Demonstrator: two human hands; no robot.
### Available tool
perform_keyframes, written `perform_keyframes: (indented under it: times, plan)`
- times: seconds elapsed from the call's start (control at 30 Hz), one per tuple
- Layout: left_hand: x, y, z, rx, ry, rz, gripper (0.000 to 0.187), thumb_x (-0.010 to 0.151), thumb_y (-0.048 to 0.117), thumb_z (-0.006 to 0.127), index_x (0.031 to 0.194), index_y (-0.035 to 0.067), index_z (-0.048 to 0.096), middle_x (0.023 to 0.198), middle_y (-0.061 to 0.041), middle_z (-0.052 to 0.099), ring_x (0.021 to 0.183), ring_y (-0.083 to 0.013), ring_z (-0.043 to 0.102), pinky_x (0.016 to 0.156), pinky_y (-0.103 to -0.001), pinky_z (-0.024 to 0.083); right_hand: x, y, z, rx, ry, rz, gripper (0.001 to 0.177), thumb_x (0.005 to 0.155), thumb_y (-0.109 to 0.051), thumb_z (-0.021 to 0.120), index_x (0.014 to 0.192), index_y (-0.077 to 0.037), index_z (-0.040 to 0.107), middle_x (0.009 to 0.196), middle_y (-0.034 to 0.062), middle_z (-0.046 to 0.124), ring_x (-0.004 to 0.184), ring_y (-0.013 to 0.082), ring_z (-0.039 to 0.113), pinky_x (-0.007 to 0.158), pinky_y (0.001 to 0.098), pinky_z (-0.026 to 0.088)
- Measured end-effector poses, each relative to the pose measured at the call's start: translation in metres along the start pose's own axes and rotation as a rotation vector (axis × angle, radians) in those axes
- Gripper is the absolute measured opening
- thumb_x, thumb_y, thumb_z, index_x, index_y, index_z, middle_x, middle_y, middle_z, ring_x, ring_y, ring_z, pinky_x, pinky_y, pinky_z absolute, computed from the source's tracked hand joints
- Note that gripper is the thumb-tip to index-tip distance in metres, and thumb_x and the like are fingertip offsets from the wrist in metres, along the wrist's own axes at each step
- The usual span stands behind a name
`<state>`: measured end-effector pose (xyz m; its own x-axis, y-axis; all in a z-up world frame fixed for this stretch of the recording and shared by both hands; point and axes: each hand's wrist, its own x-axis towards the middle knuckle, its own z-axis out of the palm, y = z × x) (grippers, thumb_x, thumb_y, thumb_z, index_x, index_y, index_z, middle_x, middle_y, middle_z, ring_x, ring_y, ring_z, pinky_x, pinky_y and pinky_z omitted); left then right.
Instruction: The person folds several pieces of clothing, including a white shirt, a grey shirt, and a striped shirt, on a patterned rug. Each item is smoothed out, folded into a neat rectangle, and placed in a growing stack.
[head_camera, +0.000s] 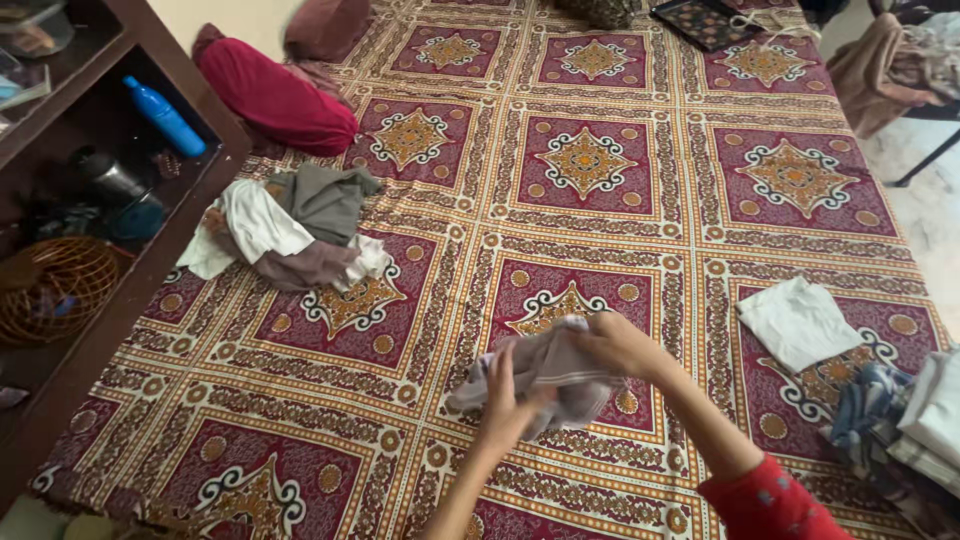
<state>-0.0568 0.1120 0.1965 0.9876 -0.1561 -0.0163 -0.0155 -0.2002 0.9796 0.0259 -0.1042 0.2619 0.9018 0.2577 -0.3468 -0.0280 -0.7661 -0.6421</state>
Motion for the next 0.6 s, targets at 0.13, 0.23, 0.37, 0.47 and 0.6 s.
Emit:
perform_keyframes:
  times: [0.13, 0.23, 0.37, 0.47, 0.6]
  plan:
    - [-0.006, -0.010, 0.014, -0.521, -0.113, 0.203, 0.087, 0.081, 0.041, 0.080, 0.148, 0.009, 0.034, 0.138, -0.018, 0.048, 0.122, -0.0284, 0.056, 0.098, -0.047, 0.056, -0.040, -0.054, -0.032, 0.453, -0.039, 0.076, 0.042, 0.096, -0.039, 0.053, 0.120, -0.009, 0.069, 0.094, 0.0141, 0.077, 0.071, 0.0256, 0.071, 0.066, 0.0354, 0.065]
    - [0.004, -0.034, 0.022, -1.048, -0.062, -0.115, 0.078, 0.092, 0.050, 0.067, 0.149, 0.006, 0.039, 0.135, -0.019, 0.050, 0.120, -0.0273, 0.057, 0.094, -0.044, 0.058, -0.042, -0.075, -0.047, 0.654, -0.014, 0.141, 0.054, 0.092, -0.038, 0.060, 0.134, -0.005, 0.052, 0.106, 0.0173, 0.068, 0.080, 0.0281, 0.071, 0.074, 0.0426, 0.063]
    - [0.021, -0.064, 0.029, -0.640, 0.092, -0.176, 0.061, 0.099, 0.051, 0.053, 0.142, 0.009, 0.048, 0.130, -0.012, 0.057, 0.114, -0.0199, 0.063, 0.092, -0.033, 0.057, -0.008, -0.069, -0.039, 1.205, -0.115, -0.205, 0.071, 0.096, -0.043, 0.064, 0.142, 0.007, 0.044, 0.127, 0.0207, 0.059, 0.106, 0.0244, 0.067, 0.096, 0.0381, 0.057]
    - [0.039, -0.066, 0.024, -0.511, 0.216, -0.286, 0.053, 0.102, 0.045, 0.063, 0.126, -0.003, 0.062, 0.107, -0.018, 0.059, 0.090, -0.0293, 0.060, 0.078, -0.041, 0.053, 0.014, -0.049, -0.018, 1.098, -0.113, -0.277, 0.076, 0.094, -0.043, 0.062, 0.150, 0.001, 0.035, 0.146, 0.0196, 0.054, 0.128, 0.0237, 0.062, 0.112, 0.0347, 0.050]
    - [0.046, -0.041, 0.007, -0.564, 0.258, -0.324, 0.036, 0.084, 0.025, 0.076, 0.113, 0.004, 0.070, 0.101, -0.007, 0.074, 0.095, -0.0210, 0.072, 0.094, -0.037, 0.058, -0.008, -0.015, 0.039, 0.445, -0.254, 0.083, 0.074, 0.091, -0.026, 0.065, 0.147, 0.001, 0.026, 0.136, 0.0214, 0.059, 0.120, 0.0286, 0.067, 0.103, 0.0385, 0.056]
